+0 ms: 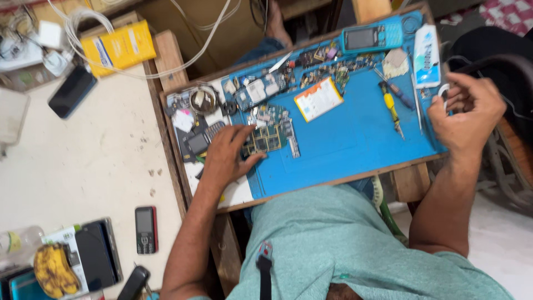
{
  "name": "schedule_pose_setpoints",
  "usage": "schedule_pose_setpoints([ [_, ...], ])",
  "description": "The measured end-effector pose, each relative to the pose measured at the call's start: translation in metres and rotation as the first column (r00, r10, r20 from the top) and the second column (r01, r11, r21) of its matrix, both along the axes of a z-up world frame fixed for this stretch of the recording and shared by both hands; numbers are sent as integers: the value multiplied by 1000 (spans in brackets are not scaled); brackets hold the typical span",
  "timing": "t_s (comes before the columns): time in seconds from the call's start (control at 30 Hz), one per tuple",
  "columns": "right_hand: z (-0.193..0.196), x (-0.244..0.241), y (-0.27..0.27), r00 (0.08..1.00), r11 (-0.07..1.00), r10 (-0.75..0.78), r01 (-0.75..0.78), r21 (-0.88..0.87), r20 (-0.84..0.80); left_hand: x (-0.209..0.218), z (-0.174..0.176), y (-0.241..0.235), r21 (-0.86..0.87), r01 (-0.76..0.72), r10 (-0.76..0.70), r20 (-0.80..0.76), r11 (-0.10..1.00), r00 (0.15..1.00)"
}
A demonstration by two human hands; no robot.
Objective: The person cleans a small green circuit board using a black toothbrush. They scrub various areas of the board, flip it over to clean the other side, and continue scrubbing while holding it in their hands.
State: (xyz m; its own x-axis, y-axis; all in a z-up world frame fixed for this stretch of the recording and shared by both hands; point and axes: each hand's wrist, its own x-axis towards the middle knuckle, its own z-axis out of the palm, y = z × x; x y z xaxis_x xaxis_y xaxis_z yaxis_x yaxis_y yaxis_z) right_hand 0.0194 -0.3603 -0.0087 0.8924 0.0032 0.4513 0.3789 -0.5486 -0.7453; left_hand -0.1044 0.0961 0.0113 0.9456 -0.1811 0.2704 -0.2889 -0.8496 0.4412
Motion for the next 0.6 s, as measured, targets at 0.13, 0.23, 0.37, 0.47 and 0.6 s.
schedule_pose_setpoints([
  [0.13, 1, -12, 25, 998, 994, 60, -60, 94, -4, -1, -3, -4, -85, -7, 10, 39, 996, 999],
  [0.23, 2, -24, 65, 972, 964, 218, -201, 176, -85, -3, -2, -12, -131, -32, 31, -4, 991, 1000],
  [0.37, 3, -46, 119, 946, 943, 278, -302, -137, -169, -5, -1, -20, -203, -49, 21, -140, 978, 990],
  [0.47, 7, -53, 136, 907, 865, 399, -421, -273, -134, -5, 0, -20, -290, -1, -29, -97, 957, 995],
  [0.6, 12, -51, 141, 900, 833, 400, -436, -341, -173, -8, -4, -18, -453, -96, -54, -306, 886, 950],
])
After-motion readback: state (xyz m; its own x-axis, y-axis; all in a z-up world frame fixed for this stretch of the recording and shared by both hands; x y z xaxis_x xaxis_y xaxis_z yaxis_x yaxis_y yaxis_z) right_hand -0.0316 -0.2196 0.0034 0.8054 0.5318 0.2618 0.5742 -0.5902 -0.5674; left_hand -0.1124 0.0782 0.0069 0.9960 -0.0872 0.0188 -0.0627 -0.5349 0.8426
